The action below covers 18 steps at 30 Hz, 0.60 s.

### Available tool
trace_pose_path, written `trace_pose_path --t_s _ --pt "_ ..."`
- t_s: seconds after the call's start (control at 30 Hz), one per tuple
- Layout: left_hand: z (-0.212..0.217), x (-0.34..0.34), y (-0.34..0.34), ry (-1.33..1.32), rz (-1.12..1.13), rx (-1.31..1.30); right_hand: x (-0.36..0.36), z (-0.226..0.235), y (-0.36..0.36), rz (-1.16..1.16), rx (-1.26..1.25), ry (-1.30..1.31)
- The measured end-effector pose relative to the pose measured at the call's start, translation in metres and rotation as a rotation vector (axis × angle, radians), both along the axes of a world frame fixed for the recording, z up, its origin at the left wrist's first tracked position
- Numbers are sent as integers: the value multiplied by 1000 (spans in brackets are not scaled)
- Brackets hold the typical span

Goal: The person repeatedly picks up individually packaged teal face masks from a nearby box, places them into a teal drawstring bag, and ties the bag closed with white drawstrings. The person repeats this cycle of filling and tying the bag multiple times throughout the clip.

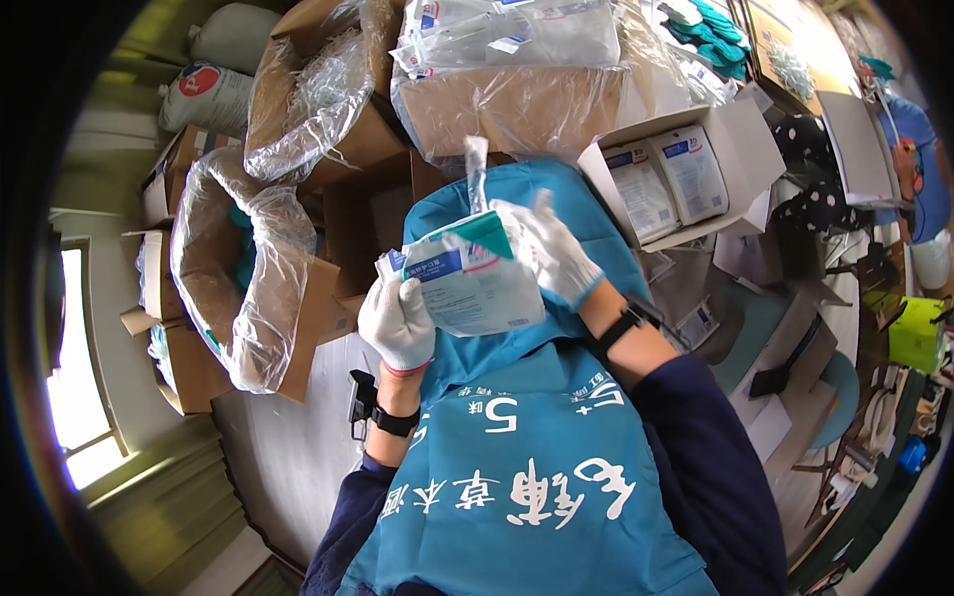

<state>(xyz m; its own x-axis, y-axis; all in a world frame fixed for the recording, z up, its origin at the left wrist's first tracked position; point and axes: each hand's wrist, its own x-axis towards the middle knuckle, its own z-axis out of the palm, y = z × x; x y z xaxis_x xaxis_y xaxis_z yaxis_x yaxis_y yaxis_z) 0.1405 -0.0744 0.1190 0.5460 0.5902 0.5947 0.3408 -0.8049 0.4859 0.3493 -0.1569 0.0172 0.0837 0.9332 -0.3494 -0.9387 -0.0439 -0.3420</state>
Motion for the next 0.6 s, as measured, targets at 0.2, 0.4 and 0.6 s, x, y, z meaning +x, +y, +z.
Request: trace_pose_path --t_s 0.2,0.4,0.6 --pt "-14 8 -1 -34 108 8 -4 21 -58 166 274 -312" --pt "-8 14 -1 16 154 15 -4 59 -64 187 306 -481" --pt "7 24 -8 -175 99 63 -17 68 -60 144 -69 -474"
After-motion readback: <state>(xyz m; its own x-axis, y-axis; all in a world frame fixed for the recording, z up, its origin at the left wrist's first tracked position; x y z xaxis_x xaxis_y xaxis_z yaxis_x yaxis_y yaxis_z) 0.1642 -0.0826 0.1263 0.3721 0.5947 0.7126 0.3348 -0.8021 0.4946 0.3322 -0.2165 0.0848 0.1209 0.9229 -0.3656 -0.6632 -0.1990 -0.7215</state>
